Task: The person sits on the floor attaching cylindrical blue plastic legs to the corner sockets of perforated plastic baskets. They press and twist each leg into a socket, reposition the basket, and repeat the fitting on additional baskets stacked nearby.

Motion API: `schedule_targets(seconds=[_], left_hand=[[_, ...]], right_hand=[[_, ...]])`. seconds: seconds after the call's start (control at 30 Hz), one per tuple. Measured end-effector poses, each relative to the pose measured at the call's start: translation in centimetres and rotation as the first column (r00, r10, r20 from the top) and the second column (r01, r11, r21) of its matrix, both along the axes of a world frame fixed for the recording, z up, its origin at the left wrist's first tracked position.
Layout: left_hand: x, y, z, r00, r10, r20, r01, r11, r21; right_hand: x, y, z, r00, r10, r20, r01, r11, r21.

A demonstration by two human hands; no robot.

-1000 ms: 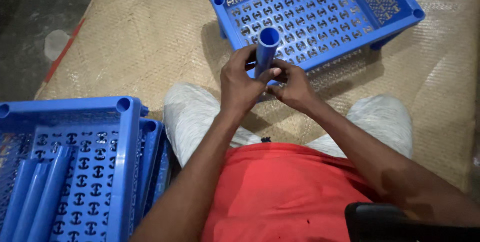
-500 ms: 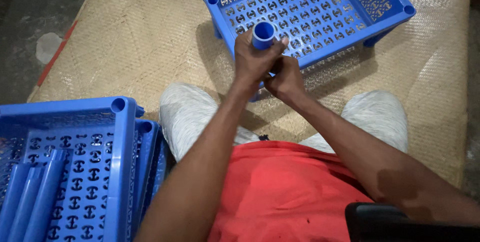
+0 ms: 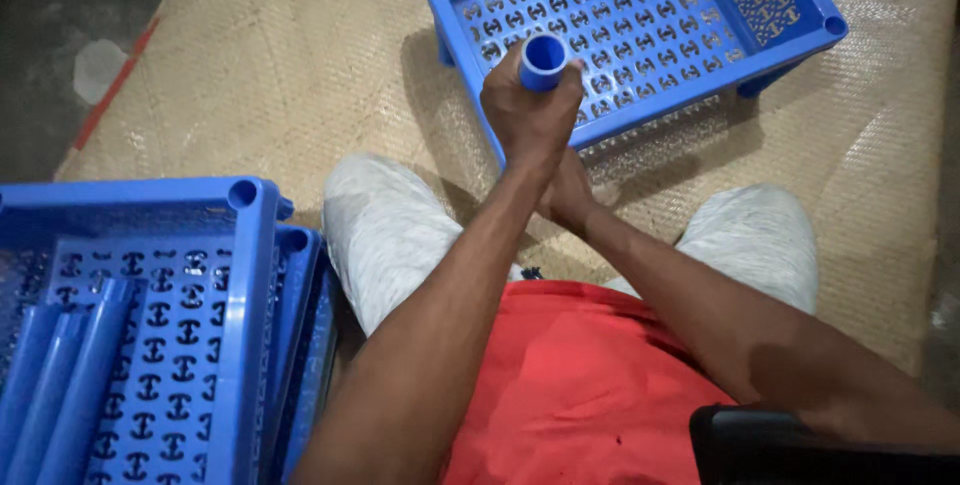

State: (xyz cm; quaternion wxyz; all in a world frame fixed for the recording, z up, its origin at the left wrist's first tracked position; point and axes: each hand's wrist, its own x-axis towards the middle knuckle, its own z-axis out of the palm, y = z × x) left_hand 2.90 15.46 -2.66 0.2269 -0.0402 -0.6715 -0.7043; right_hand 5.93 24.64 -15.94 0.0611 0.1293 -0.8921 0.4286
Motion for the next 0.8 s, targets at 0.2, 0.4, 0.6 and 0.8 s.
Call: schedule_targets(seconds=[0.2,0.4,0.6,0.8], left_hand=[[-2.5,-2.6,-0.1,0.944,-0.319,0.085,0.323,0.945,-0.043],[-1.8,-3.5,1.5,0.964,-0.257,0.066,0.262,0.961,-0.094],[0.5,-1.1,-0.9,0.999,-0.032,0.040,0.031,0.999,0.026],[-3.3,-3.6,-3.4,0.913,-0.352,0.205,0.375,0.923,-0.089]], right_hand=[[-0.2,-0.5,0.0,0.991,-0.123,0.046,0.124,0.992,-0.023],[-0.8,-0.9,1.8,0.996,-0.067,0.058,0.070,0.996,-0.052],[-0.3,-3.0,1.8,0.958,-0.154,0.243,0.241,0.890,-0.388],[-1.3,-4.1,0.4,0.963,-0.267,-0.037,0.255,0.948,-0.191]])
